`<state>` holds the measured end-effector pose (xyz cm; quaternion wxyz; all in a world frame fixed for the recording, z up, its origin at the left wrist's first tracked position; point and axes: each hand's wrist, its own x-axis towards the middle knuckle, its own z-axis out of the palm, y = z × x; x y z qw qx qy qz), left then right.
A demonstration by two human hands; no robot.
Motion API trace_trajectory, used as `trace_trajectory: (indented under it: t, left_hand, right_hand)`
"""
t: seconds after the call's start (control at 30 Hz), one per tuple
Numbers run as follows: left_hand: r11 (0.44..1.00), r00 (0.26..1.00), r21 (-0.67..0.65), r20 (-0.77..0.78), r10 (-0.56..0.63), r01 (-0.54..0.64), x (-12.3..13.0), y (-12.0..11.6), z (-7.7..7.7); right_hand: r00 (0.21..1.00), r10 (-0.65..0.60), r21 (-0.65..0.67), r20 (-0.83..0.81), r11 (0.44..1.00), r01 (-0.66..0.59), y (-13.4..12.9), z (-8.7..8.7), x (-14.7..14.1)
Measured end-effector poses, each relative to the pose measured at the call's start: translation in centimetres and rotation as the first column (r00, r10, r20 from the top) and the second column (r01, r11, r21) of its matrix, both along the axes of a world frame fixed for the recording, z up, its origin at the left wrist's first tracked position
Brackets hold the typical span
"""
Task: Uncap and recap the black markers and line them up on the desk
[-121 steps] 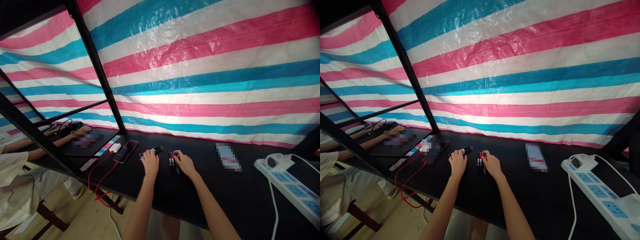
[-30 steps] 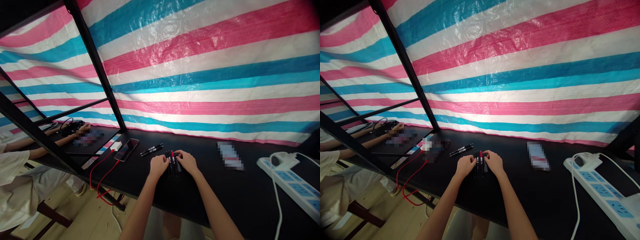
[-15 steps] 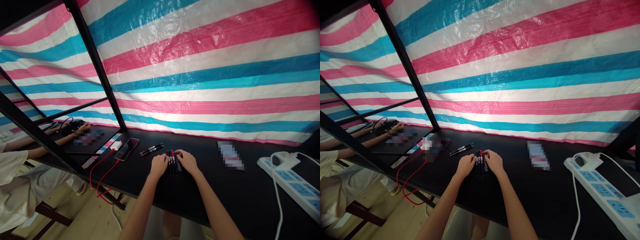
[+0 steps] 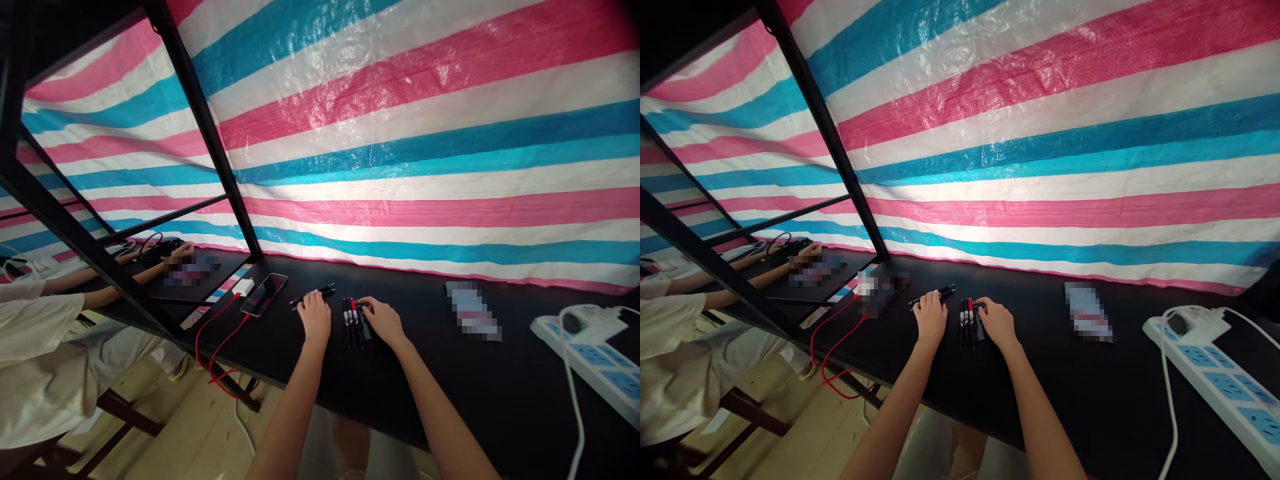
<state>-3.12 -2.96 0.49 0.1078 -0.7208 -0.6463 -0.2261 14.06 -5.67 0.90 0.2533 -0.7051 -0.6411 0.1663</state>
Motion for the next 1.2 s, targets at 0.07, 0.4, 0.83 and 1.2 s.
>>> trace_trajectory:
  t: [0.07, 0.4, 0.83, 1.2]
  left_hand:
    - [0.999, 0.999, -0.024, -0.004, 0.037, -0.037, 0.0, 0.0, -0.2]
    - [0.967, 0.958, -0.036, 0.153, -0.243, 0.251, 0.4, -0.7, 0.5]
    - [0.901, 0.892, -0.022, 0.158, -0.424, 0.432, 0.9, -1.4, 1.9]
    - [0.931, 0.892, 0.016, 0.28, -0.354, 0.364, 0.2, -1.2, 1.8]
  right_hand:
    - [1.0, 0.001, 0.004, -0.005, 1.0, -0.001, 0.0, 0.0, 0.0]
    - [0.94, -0.005, 0.109, -0.341, 0.993, 0.045, 0.4, -0.1, -0.1]
    - [0.443, 0.145, 0.213, -0.885, 0.971, 0.108, 1.0, 0.4, 0.2]
    - [0.343, 0.044, 0.215, -0.938, 0.852, 0.477, 1.2, 0.1, 2.2]
